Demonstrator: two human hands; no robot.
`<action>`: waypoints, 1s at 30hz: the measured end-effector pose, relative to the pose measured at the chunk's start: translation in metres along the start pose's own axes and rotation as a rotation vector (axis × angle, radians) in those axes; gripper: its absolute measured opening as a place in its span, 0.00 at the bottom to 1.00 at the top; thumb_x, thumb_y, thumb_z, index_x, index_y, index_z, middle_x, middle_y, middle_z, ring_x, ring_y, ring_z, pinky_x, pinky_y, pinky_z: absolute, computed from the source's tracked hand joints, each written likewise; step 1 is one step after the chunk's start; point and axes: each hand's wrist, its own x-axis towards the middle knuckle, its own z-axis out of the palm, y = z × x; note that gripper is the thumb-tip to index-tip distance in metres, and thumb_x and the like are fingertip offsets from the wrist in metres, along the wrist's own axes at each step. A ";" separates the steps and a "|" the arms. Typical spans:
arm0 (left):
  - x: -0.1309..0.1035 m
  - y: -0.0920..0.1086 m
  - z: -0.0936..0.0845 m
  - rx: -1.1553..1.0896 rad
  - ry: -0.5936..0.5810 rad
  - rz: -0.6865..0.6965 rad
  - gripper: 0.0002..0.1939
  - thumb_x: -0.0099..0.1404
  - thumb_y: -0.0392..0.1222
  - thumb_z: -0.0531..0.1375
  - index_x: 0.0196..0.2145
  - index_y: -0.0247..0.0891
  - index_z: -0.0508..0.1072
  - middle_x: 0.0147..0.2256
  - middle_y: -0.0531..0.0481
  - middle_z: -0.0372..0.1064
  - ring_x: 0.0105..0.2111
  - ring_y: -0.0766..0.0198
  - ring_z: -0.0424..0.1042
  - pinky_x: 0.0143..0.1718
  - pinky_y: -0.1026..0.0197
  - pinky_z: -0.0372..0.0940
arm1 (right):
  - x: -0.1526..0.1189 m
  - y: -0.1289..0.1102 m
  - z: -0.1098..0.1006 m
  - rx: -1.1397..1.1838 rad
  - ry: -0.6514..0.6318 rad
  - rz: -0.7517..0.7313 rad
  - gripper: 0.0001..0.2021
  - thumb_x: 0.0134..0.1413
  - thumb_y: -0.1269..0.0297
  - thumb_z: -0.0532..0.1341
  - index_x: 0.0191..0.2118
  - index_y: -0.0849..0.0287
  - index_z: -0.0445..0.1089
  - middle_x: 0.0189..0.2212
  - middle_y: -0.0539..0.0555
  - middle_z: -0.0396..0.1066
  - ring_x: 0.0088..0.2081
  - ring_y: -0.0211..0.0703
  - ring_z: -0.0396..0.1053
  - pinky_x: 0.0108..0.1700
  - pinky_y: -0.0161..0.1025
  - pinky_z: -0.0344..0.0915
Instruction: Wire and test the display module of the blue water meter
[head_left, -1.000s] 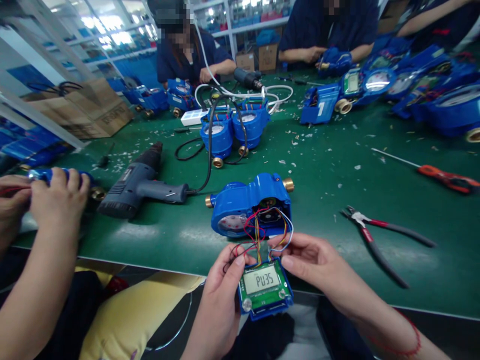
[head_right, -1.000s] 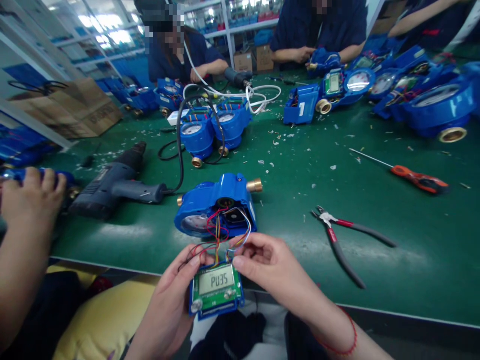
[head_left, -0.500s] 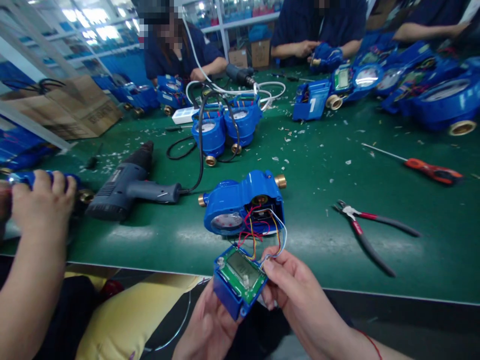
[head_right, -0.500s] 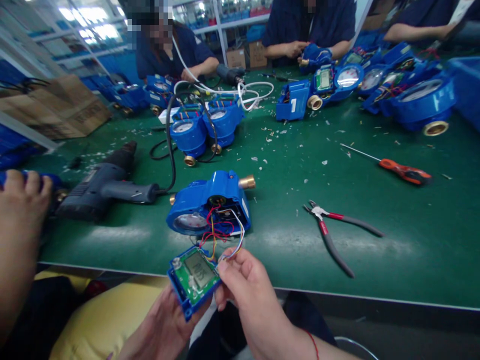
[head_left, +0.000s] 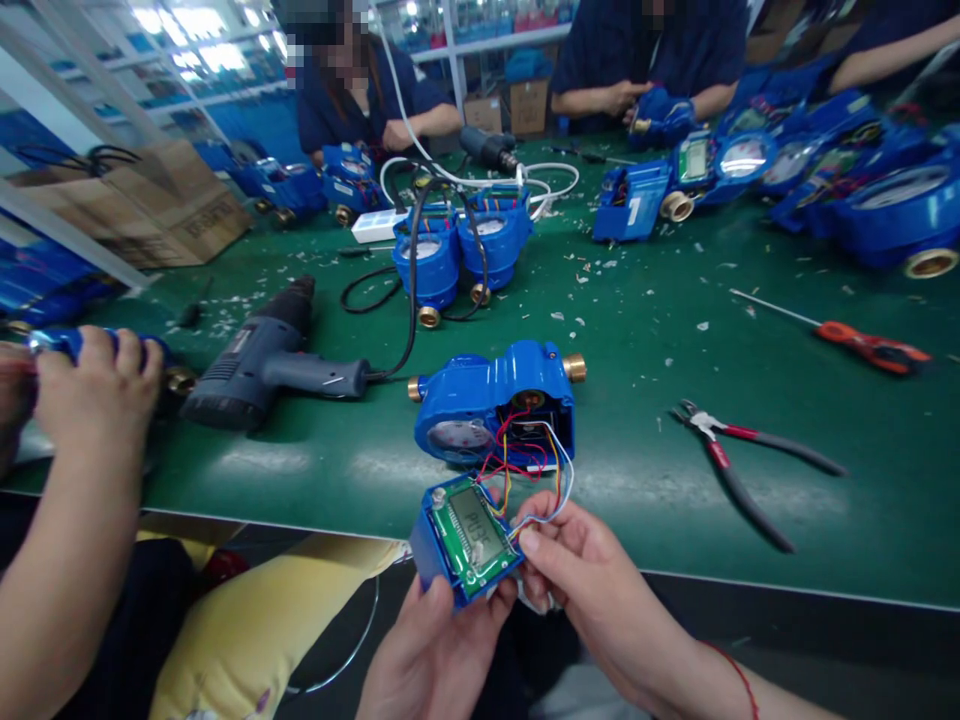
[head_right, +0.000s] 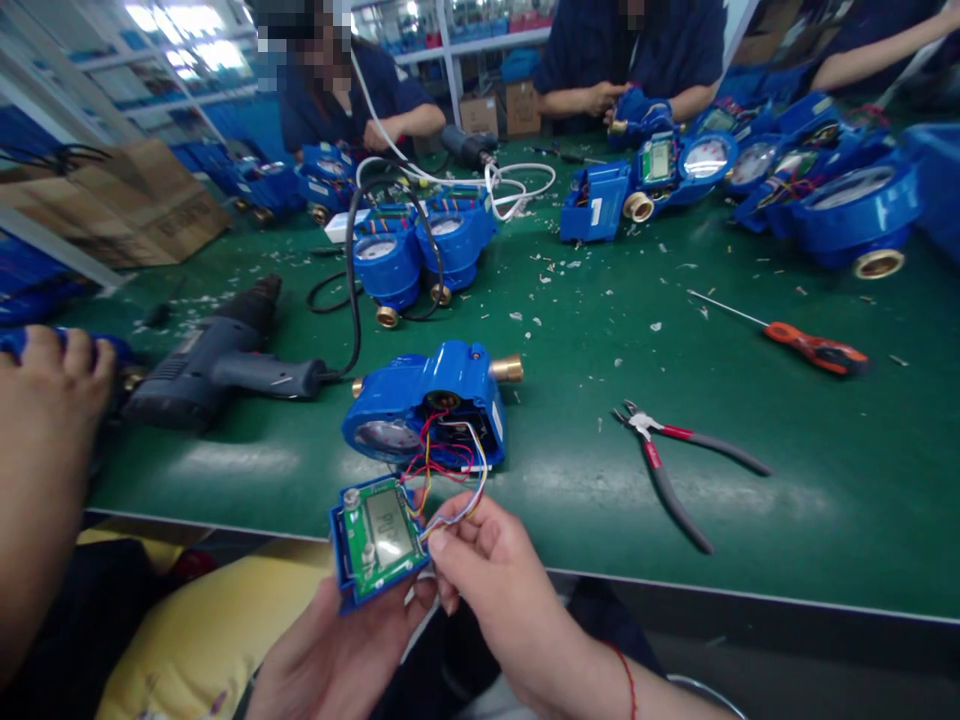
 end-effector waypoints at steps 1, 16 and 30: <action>0.000 0.001 0.000 -0.022 -0.011 -0.015 0.17 0.59 0.43 0.62 0.47 0.45 0.75 0.47 0.46 0.74 0.48 0.54 0.69 0.52 0.53 0.61 | -0.001 -0.001 -0.002 -0.008 -0.001 0.001 0.17 0.48 0.53 0.66 0.34 0.60 0.63 0.20 0.43 0.59 0.20 0.29 0.54 0.24 0.29 0.53; -0.001 0.010 0.005 0.131 0.038 0.017 0.26 0.57 0.39 0.64 0.54 0.45 0.69 0.46 0.46 0.75 0.49 0.51 0.72 0.51 0.51 0.67 | 0.023 -0.044 -0.018 -0.522 0.253 -0.272 0.09 0.45 0.61 0.66 0.26 0.60 0.70 0.15 0.46 0.65 0.17 0.33 0.62 0.20 0.31 0.59; 0.003 0.000 0.020 0.232 0.162 0.003 0.26 0.53 0.39 0.68 0.51 0.41 0.72 0.42 0.45 0.77 0.42 0.56 0.75 0.40 0.63 0.71 | 0.042 -0.063 -0.040 -1.152 0.215 -0.580 0.04 0.54 0.69 0.60 0.29 0.59 0.72 0.29 0.52 0.75 0.32 0.42 0.71 0.34 0.37 0.61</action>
